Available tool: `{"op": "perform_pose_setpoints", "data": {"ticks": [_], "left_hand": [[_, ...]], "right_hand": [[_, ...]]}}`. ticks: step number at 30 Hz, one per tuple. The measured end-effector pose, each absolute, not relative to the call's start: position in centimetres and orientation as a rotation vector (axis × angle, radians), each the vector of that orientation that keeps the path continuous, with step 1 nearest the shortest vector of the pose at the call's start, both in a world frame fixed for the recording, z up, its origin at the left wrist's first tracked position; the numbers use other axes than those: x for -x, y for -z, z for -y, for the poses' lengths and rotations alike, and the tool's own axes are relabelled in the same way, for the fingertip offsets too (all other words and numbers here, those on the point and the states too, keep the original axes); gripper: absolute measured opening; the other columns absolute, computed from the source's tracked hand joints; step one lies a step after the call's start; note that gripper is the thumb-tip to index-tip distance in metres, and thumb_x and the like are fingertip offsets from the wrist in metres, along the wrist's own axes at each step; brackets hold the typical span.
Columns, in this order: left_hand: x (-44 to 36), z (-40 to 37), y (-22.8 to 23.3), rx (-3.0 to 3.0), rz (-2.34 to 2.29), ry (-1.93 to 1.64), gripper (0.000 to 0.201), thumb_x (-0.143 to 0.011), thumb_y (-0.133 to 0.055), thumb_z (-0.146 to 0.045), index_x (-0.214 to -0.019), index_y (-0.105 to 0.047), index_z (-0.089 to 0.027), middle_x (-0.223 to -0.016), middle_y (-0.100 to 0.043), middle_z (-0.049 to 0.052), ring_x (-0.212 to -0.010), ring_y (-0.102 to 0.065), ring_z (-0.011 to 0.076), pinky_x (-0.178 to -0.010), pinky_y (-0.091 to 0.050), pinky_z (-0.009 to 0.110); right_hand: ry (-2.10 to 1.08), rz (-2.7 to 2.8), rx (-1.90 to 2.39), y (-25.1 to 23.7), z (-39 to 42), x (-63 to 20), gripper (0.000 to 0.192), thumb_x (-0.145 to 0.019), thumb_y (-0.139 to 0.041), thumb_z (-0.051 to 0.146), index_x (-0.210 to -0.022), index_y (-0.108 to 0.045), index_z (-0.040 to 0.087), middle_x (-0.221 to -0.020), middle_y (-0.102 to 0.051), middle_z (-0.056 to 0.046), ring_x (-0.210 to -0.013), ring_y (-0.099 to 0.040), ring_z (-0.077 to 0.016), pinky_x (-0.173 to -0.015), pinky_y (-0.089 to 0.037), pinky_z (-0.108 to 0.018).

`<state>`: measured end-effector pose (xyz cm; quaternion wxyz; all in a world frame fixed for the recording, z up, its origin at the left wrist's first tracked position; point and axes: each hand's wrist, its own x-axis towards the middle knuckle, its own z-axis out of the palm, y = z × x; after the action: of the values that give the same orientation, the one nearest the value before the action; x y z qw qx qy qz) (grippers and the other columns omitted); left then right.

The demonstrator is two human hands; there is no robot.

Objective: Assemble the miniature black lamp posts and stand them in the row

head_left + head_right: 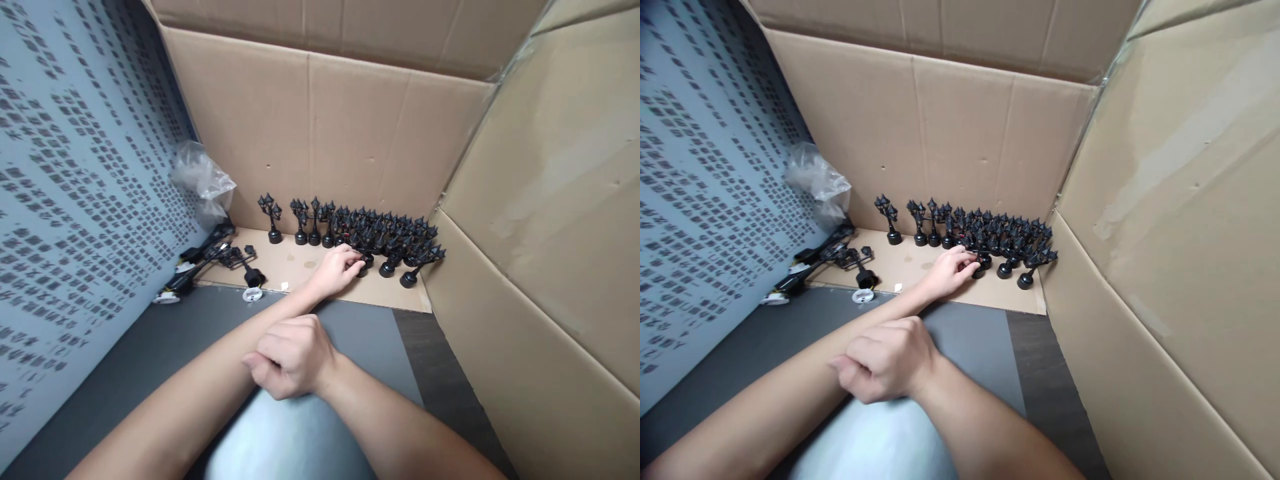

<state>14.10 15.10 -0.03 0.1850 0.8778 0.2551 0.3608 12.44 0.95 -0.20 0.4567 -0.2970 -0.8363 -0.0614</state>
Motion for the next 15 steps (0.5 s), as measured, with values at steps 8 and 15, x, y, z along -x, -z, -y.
{"op": "perform_pose_setpoints", "data": {"ticks": [8, 15], "left_hand": [[-14.21, -15.01, 0.23, -2.516, -0.678, -1.003, 0.032, -0.105, -0.057, -0.037, -0.105, -0.081, -0.017, -0.102, -0.074, 0.011, -0.096, -0.068, 0.024, -0.094, -0.055, 0.041], [-13.98, -14.78, 0.31, -2.545, -0.68, -0.982, 0.034, -0.107, -0.053, -0.038, -0.107, -0.079, -0.015, -0.105, -0.074, 0.011, -0.101, -0.069, 0.0249, -0.097, -0.055, 0.04]], "right_hand": [[0.136, 2.077, 0.775, 0.11, -0.61, -12.37, 0.044, -0.103, -0.053, 0.038, -0.062, -0.055, 0.024, -0.054, -0.06, 0.002, -0.048, -0.057, -0.0136, -0.054, -0.044, -0.029], [0.119, 2.035, 0.796, 0.14, -0.49, -12.17, 0.044, -0.102, -0.055, 0.038, -0.06, -0.057, 0.024, -0.054, -0.061, 0.002, -0.049, -0.058, -0.0131, -0.054, -0.044, -0.028]]}}
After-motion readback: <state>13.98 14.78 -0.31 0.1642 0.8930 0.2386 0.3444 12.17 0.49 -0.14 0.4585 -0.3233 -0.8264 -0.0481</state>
